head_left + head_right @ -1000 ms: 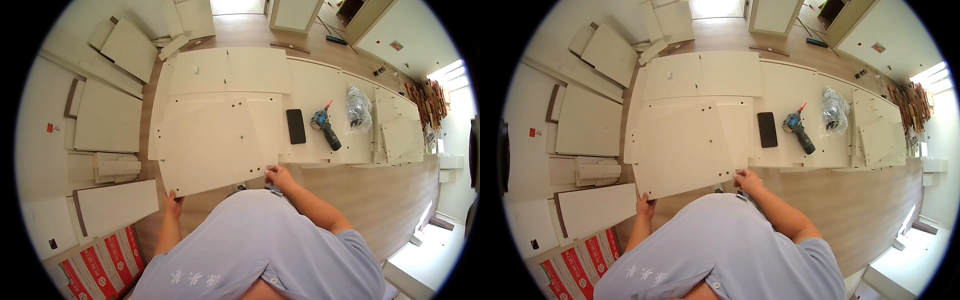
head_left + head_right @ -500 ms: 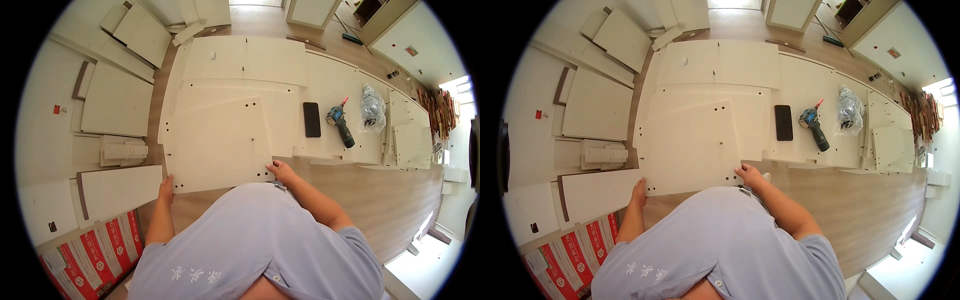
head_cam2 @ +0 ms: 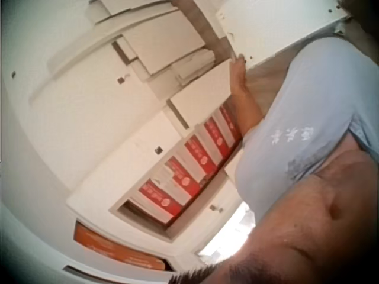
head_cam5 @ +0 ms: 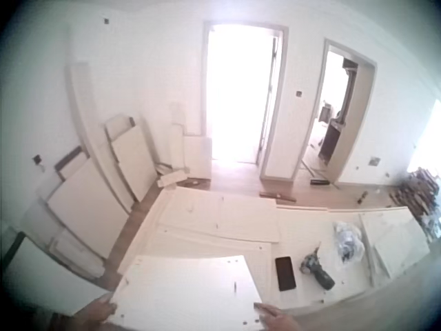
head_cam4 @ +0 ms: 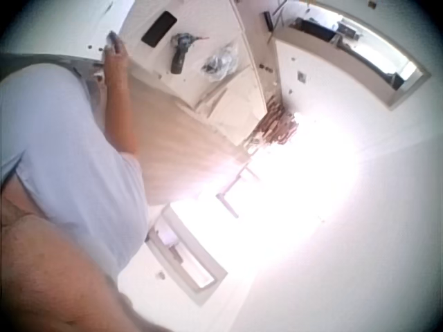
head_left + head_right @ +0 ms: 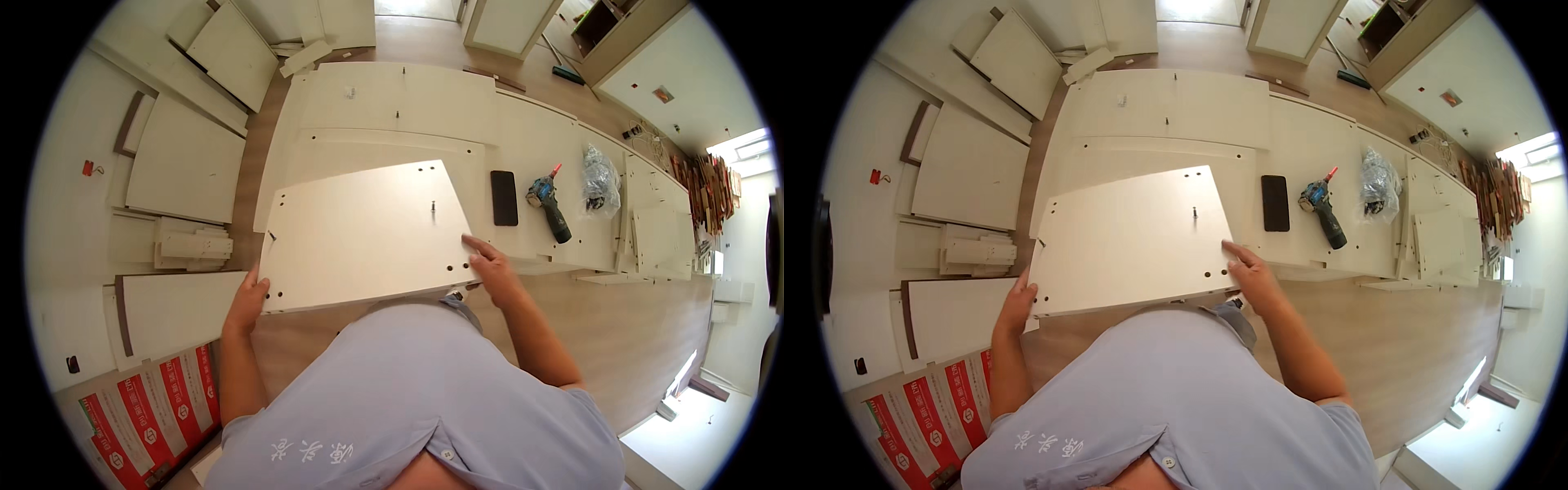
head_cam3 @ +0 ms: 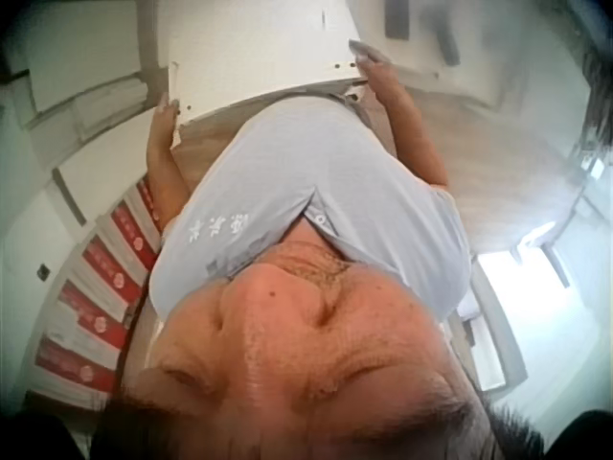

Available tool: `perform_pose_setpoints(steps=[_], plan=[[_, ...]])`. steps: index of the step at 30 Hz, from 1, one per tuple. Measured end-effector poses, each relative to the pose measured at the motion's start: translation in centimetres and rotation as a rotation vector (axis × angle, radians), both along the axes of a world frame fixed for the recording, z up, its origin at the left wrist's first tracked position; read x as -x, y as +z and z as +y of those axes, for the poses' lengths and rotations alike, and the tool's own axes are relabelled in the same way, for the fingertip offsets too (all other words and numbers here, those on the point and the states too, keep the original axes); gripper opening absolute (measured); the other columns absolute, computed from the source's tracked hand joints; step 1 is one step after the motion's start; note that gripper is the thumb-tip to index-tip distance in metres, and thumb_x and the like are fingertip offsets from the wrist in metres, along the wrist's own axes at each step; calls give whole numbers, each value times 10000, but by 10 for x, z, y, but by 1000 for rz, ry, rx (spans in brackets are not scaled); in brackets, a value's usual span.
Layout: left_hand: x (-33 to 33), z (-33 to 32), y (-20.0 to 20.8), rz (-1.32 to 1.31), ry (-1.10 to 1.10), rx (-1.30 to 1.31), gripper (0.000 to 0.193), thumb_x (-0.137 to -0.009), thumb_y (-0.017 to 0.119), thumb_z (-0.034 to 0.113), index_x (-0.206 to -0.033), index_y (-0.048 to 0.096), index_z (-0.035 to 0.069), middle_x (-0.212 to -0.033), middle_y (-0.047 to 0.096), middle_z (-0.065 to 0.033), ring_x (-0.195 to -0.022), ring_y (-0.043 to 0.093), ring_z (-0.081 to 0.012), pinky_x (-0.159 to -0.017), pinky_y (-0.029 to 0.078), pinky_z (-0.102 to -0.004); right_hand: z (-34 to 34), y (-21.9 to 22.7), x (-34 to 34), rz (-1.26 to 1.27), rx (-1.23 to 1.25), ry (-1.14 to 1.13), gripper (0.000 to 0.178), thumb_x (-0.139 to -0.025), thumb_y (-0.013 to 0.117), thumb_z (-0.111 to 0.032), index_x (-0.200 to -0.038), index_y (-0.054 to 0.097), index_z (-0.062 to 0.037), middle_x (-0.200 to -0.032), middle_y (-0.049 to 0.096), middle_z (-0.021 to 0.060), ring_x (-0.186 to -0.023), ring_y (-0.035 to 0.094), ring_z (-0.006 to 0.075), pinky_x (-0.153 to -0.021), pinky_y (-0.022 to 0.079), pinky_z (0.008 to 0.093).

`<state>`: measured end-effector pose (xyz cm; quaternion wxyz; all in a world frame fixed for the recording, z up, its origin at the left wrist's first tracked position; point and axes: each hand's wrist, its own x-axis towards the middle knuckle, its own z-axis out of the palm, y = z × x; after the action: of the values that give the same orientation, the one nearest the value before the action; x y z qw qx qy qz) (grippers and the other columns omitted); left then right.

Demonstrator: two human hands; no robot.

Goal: The person uses a power drill to drive screws into white furniture panels, then lifts and aligns two panels together.

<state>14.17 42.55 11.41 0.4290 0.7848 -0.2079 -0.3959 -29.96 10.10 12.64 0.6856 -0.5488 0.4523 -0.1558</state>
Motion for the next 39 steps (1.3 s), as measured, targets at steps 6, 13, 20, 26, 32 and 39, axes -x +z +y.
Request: perform_pose_setpoints(steps=[6,13,20,26,32,39], plan=[[-21,-26,106,421,24,340,850,-931,615,591,-1579,393,87,-1168,671,-57,-856,638,-174,-701,531,-336,-37,89,13,-410,-232,128,488,-1027,568,-375,-1303,625,24,-1181,697,170,-980,725,294,-792,601,413],[-62,-125,85,-104,-10,219,520,-970,690,360,-1374,517,81,-1049,654,-47,-869,622,-137,-754,510,-310,-96,98,-61,-311,145,14,509,-1011,629,-342,-1414,523,-50,-1205,718,103,-1145,682,220,-923,508,358],[-78,-169,28,-551,-87,-49,488,-999,675,225,-1408,510,16,-1136,681,-103,-909,637,-180,-843,535,-343,-128,58,-92,-8,261,-4,459,-968,703,-347,-1303,627,-43,-1021,749,79,-943,692,188,-844,522,357],[-68,-169,20,-479,-40,195,503,-1019,654,266,-1422,531,-8,-1349,655,-125,-1199,615,-222,-1028,473,-365,-156,50,-94,124,736,-43,378,-895,786,-374,-1051,755,-31,-904,714,114,-795,649,216,-786,522,343],[15,-139,112,-158,252,267,533,-1014,652,293,-1436,524,-6,-1341,648,-109,-1184,608,-227,-1033,475,-369,-126,160,-47,-138,265,-222,466,-996,700,-331,-1250,628,53,-1131,699,99,-989,648,135,-858,528,294],[49,-106,124,-86,220,330,597,-1013,657,424,-1391,534,-21,-1286,654,-116,-1160,616,-216,-1010,497,-370,-77,192,5,-287,319,-202,451,-1038,643,-268,-1358,548,35,-1210,680,87,-1054,638,131,-908,530,288]])
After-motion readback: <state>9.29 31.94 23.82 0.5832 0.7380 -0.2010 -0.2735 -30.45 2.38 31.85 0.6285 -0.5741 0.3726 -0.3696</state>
